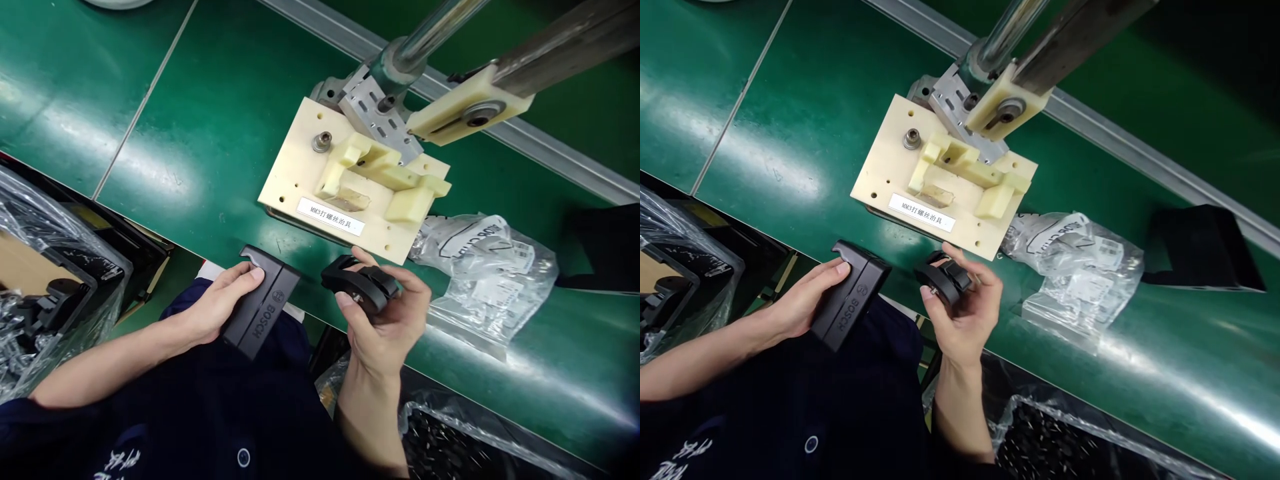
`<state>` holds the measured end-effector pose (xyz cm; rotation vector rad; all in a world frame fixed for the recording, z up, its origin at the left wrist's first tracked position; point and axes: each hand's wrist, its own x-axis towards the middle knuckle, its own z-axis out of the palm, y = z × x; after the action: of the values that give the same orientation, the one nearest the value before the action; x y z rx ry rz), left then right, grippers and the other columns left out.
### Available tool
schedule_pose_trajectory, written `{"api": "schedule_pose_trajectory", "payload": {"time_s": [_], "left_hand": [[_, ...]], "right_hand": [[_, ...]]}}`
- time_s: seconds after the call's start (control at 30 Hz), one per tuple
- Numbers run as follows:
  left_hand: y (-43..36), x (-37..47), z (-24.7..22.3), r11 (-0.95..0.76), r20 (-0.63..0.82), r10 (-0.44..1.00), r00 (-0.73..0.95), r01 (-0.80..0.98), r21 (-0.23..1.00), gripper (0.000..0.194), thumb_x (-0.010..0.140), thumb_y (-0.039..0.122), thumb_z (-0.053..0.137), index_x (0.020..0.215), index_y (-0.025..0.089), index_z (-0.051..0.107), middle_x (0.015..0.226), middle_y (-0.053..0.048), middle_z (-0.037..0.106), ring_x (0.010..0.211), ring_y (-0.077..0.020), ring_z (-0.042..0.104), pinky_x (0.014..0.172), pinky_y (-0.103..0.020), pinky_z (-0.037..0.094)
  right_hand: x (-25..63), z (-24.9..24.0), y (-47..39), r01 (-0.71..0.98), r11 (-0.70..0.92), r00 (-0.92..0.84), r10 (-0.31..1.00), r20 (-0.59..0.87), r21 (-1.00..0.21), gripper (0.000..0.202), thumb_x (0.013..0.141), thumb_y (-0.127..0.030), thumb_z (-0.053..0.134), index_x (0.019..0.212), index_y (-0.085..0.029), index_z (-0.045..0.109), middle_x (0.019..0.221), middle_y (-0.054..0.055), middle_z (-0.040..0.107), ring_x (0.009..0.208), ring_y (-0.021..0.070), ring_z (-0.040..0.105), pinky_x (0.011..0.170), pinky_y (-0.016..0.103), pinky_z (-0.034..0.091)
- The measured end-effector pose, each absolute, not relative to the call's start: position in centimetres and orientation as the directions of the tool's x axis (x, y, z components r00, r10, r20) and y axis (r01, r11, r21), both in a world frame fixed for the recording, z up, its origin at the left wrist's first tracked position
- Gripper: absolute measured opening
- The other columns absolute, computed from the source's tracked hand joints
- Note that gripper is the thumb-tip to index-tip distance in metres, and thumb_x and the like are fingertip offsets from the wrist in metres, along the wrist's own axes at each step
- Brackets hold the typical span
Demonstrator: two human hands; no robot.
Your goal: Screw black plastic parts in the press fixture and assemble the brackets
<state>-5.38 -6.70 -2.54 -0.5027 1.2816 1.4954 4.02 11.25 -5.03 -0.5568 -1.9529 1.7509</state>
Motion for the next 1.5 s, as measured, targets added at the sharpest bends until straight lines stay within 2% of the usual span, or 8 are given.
{"api": "schedule_pose_trajectory", "payload": {"time_s": [0.17, 0.37, 0.5, 0.6, 0.73, 0.97, 1.13, 1.5], "left_hand": [[-6.4, -5.4, -2.5, 0.073, -0.83, 0.426, -0.36, -0.9, 0.429, 0.052, 0.057, 0.051, 0.082, 0.088, 0.017, 0.057, 0.077, 0.0, 0.065, 0.068, -0.0139, 0.062, 0.064, -0.025, 0.051], [-6.6, -5.5, -2.2, 0.109, -0.846, 0.387, -0.367, -0.893, 0.437, 0.058, 0.056, 0.048, 0.085, 0.094, 0.02, 0.051, 0.073, 0.001, 0.067, 0.057, -0.0125, 0.061, 0.057, -0.025, 0.051], [-6.6, -5.0, -2.1, 0.107, -0.838, 0.395, -0.376, -0.888, 0.448, 0.056, 0.061, 0.046, 0.083, 0.098, 0.02, 0.05, 0.07, 0.003, 0.064, 0.059, -0.0135, 0.062, 0.063, -0.029, 0.053], [-6.3, -4.6, -1.8, 0.101, -0.831, 0.404, -0.383, -0.884, 0.456, 0.058, 0.06, 0.047, 0.083, 0.098, 0.019, 0.051, 0.074, 0.001, 0.065, 0.064, -0.0156, 0.065, 0.063, -0.028, 0.054], [-5.9, -4.4, -1.2, 0.115, -0.841, 0.409, -0.354, -0.895, 0.432, 0.06, 0.059, 0.052, 0.082, 0.098, 0.019, 0.051, 0.073, 0.001, 0.064, 0.063, -0.0167, 0.066, 0.057, -0.027, 0.054], [-6.6, -4.2, -0.8, 0.13, -0.831, 0.394, -0.393, -0.871, 0.474, 0.056, 0.06, 0.046, 0.083, 0.097, 0.018, 0.052, 0.081, 0.002, 0.064, 0.068, -0.0122, 0.064, 0.063, -0.023, 0.054], [-7.1, -4.1, -0.7, 0.113, -0.883, 0.383, -0.27, -0.935, 0.336, 0.056, 0.06, 0.049, 0.082, 0.097, 0.021, 0.049, 0.073, 0.003, 0.065, 0.054, -0.0131, 0.064, 0.05, -0.022, 0.052], [-7.6, -3.8, -0.9, 0.188, -0.9, 0.391, -0.192, -0.941, 0.282, 0.069, 0.054, 0.06, 0.082, 0.099, 0.018, 0.052, 0.061, -0.001, 0.066, 0.05, -0.0181, 0.065, 0.044, -0.023, 0.05]], "right_hand": [[4.7, -6.2, 11.3, 0.056, 0.047, -0.859, 0.511, -0.024, -0.997, 0.047, 0.08, -0.022, 0.07, 0.121, -0.031, 0.05, 0.094, 0.001, 0.06, 0.114, 0.0251, 0.059, 0.103, 0.049, 0.043], [6.2, -5.5, 13.2, 0.353, 0.602, -0.877, 0.481, -0.028, -0.717, 0.024, 0.076, -0.033, 0.074, 0.075, -0.02, 0.054, 0.081, 0.005, 0.059, 0.079, 0.0224, 0.06, 0.069, 0.035, 0.049], [7.2, -4.1, 12.9, 0.442, 0.365, -0.857, 0.441, -0.266, -0.819, 0.027, 0.084, -0.041, 0.064, 0.072, -0.019, 0.052, 0.06, 0.0, 0.051, 0.054, 0.0153, 0.049, 0.05, 0.029, 0.04], [7.1, -3.1, 11.3, 0.352, 0.237, -0.905, 0.331, -0.266, -0.905, 0.021, 0.086, -0.038, 0.06, 0.078, -0.019, 0.054, 0.062, -0.001, 0.053, 0.053, 0.0142, 0.049, 0.05, 0.029, 0.04], [6.1, -2.3, 9.9, 0.137, 0.472, -0.977, 0.211, -0.04, -0.871, 0.011, 0.085, -0.025, 0.062, 0.079, -0.019, 0.053, 0.071, 0.001, 0.055, 0.059, 0.0139, 0.05, 0.052, 0.027, 0.043], [5.1, -1.1, 10.7, -0.188, 0.829, -0.975, -0.224, -0.003, -0.527, 0.016, 0.088, -0.017, 0.048, 0.072, -0.016, 0.052, 0.071, 0.004, 0.05, 0.055, 0.012, 0.043, 0.044, 0.026, 0.036], [4.6, -0.4, 10.7, -0.317, 0.823, -0.933, -0.36, 0.0, -0.471, 0.019, 0.089, -0.021, 0.046, 0.076, -0.014, 0.057, 0.074, 0.006, 0.053, 0.056, 0.0132, 0.045, 0.045, 0.027, 0.038], [3.6, -0.4, 11.3, -0.552, 0.782, -0.833, -0.528, 0.164, -0.29, 0.025, 0.09, -0.009, 0.04, 0.074, -0.013, 0.058, 0.068, 0.004, 0.049, 0.058, 0.0142, 0.04, 0.048, 0.027, 0.034]]}}
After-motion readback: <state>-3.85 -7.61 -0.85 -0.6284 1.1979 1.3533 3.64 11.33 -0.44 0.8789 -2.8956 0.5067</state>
